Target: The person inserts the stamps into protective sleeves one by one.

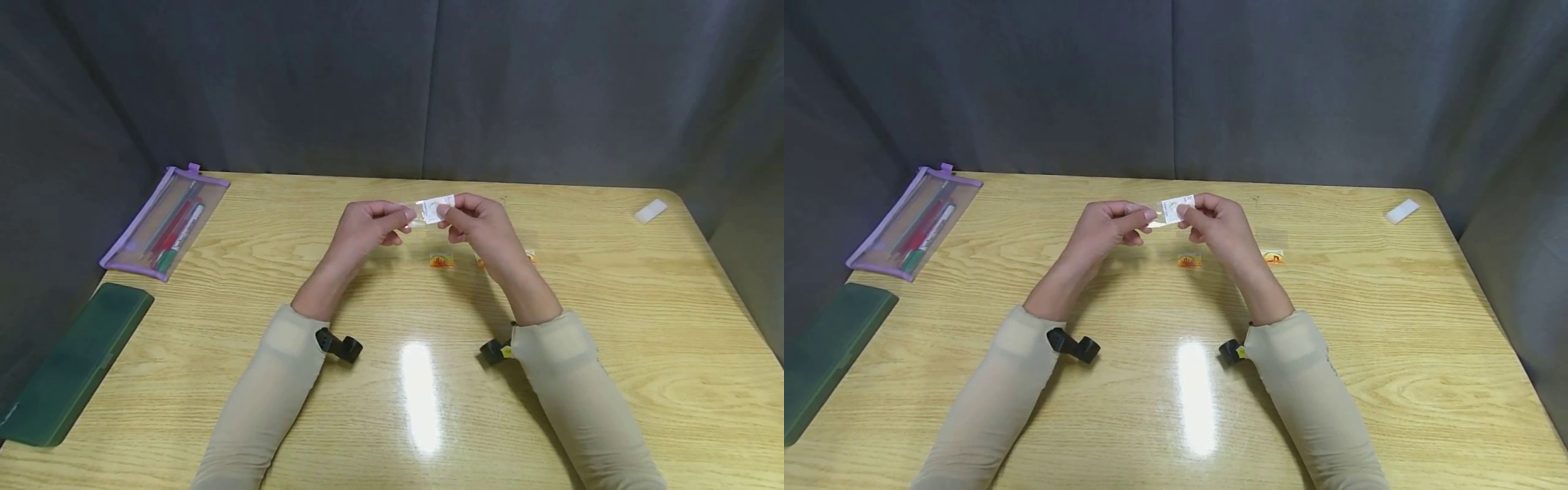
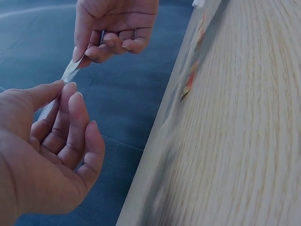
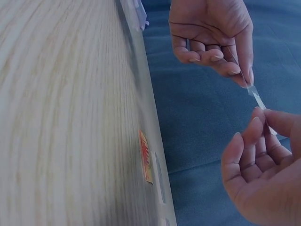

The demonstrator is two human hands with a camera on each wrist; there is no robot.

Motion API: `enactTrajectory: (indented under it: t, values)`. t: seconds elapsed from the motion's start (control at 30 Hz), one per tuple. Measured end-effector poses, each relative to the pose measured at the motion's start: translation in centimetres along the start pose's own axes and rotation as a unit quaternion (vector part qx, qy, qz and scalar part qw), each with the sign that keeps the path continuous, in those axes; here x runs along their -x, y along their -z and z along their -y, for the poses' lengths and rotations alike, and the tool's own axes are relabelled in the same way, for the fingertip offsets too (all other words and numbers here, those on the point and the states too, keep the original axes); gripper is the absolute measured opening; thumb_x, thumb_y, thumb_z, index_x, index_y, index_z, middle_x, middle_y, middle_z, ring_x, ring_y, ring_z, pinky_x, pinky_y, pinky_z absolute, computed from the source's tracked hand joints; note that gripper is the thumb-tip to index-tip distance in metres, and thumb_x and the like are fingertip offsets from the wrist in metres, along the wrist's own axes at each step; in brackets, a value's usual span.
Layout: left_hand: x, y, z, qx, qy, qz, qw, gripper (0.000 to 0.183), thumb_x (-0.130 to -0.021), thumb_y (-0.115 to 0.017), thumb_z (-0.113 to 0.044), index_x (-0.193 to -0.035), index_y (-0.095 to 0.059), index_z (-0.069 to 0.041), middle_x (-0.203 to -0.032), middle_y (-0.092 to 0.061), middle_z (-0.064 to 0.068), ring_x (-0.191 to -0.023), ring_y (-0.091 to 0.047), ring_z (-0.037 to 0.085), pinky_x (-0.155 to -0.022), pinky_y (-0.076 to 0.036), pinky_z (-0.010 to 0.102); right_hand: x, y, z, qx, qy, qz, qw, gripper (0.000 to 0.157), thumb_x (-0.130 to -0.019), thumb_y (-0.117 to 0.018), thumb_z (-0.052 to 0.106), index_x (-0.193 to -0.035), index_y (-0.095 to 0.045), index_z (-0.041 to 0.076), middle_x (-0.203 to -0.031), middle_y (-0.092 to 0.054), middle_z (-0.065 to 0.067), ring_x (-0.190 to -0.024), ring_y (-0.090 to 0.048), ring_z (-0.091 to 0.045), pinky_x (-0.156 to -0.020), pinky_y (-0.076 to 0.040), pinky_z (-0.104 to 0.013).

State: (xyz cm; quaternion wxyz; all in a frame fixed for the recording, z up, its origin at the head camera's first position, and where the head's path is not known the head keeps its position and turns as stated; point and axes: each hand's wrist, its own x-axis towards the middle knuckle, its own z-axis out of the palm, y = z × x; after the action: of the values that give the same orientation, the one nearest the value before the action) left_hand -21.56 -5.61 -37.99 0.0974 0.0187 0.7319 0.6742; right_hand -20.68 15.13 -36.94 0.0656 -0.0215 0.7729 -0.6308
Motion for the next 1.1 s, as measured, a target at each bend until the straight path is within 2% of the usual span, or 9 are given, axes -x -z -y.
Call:
enactTrajectory:
  t: [0.1, 0.27, 0.4, 0.57, 0.8, 0.87, 1.1]
  values:
    - [0.06, 0.07, -0.02, -0.005, -0.001, -0.001, 1.0000, 0.024, -0.093, -0.075, -0.026, -0.107, -0.078, -0.006, -0.099, -0.074, 0.013, -0.075, -0.067, 0.014, -0.072, -0.060, 0.029, -0.08, 0.15, -0.06, 0.012, -0.004, 0.014, 1.000, 0.022, -0.101, -0.064, 0.021, -0.107, -0.067, 0.001, -0.085, -0.065, 0.003, -0.074, -0.054, -0.011, -0.070, -0.054, -0.020]
    - [0.06, 0.22, 0.02, -0.005, -0.010, 0.006, 0.9999, 0.024, -0.095, -0.073, -0.026, -0.105, -0.077, -0.005, -0.085, -0.072, 0.002, -0.067, -0.064, 0.011, -0.071, -0.060, 0.029, -0.16, 0.21, -0.12, 0.035, -0.015, 0.055, 0.998, 0.026, -0.102, -0.063, 0.025, -0.107, -0.065, 0.000, -0.085, -0.062, 0.002, -0.075, -0.056, -0.012, -0.073, -0.053, -0.022]
    - [0.07, 0.26, 0.03, -0.004, -0.017, 0.017, 0.9997, 0.024, -0.096, -0.073, -0.026, -0.104, -0.077, -0.004, -0.081, -0.070, 0.000, -0.065, -0.063, 0.010, -0.071, -0.059, 0.029, -0.27, 0.11, -0.25, 0.038, -0.017, 0.071, 0.997, 0.027, -0.102, -0.062, 0.025, -0.104, -0.063, -0.001, -0.084, -0.060, 0.001, -0.076, -0.056, -0.012, -0.076, -0.054, -0.025]
    - [0.05, 0.26, -0.05, -0.010, -0.015, 0.020, 0.9996, 0.023, -0.095, -0.073, -0.028, -0.100, -0.077, -0.006, -0.081, -0.070, -0.001, -0.064, -0.062, 0.011, -0.073, -0.059, 0.031, -0.34, 0.10, -0.36, 0.030, -0.010, 0.057, 0.998, 0.025, -0.101, -0.063, 0.025, -0.104, -0.064, 0.000, -0.084, -0.061, 0.001, -0.074, -0.056, -0.011, -0.074, -0.054, -0.024]
    - [0.07, 0.66, -0.14, -0.029, -0.019, 0.010, 0.9993, 0.023, -0.095, -0.073, -0.030, -0.099, -0.078, -0.008, -0.085, -0.072, 0.002, -0.065, -0.064, 0.013, -0.084, -0.059, 0.045, -0.22, 0.06, -0.28, 0.019, -0.005, 0.031, 0.999, 0.022, -0.100, -0.064, 0.025, -0.101, -0.066, 0.003, -0.083, -0.063, 0.002, -0.072, -0.057, -0.011, -0.073, -0.055, -0.024]
    - [0.08, 0.74, -0.13, -0.027, -0.021, 0.007, 0.9994, 0.023, -0.094, -0.074, -0.029, -0.101, -0.078, -0.008, -0.087, -0.072, 0.003, -0.065, -0.064, 0.013, -0.085, -0.059, 0.046, -0.18, 0.09, -0.29, 0.015, -0.001, 0.017, 1.000, 0.022, -0.100, -0.064, 0.025, -0.098, -0.065, 0.003, -0.083, -0.063, 0.002, -0.071, -0.057, -0.011, -0.072, -0.055, -0.023]
    - [0.04, 0.52, -0.07, -0.010, -0.020, 0.001, 0.9997, 0.024, -0.093, -0.075, -0.026, -0.107, -0.080, -0.007, -0.085, -0.076, 0.003, -0.066, -0.067, 0.011, -0.076, -0.060, 0.032, -0.05, 0.00, -0.19, -0.010, 0.014, -0.024, 1.000, 0.024, -0.100, -0.066, 0.027, -0.093, -0.064, 0.004, -0.080, -0.063, 0.001, -0.069, -0.055, -0.012, -0.070, -0.053, -0.022]
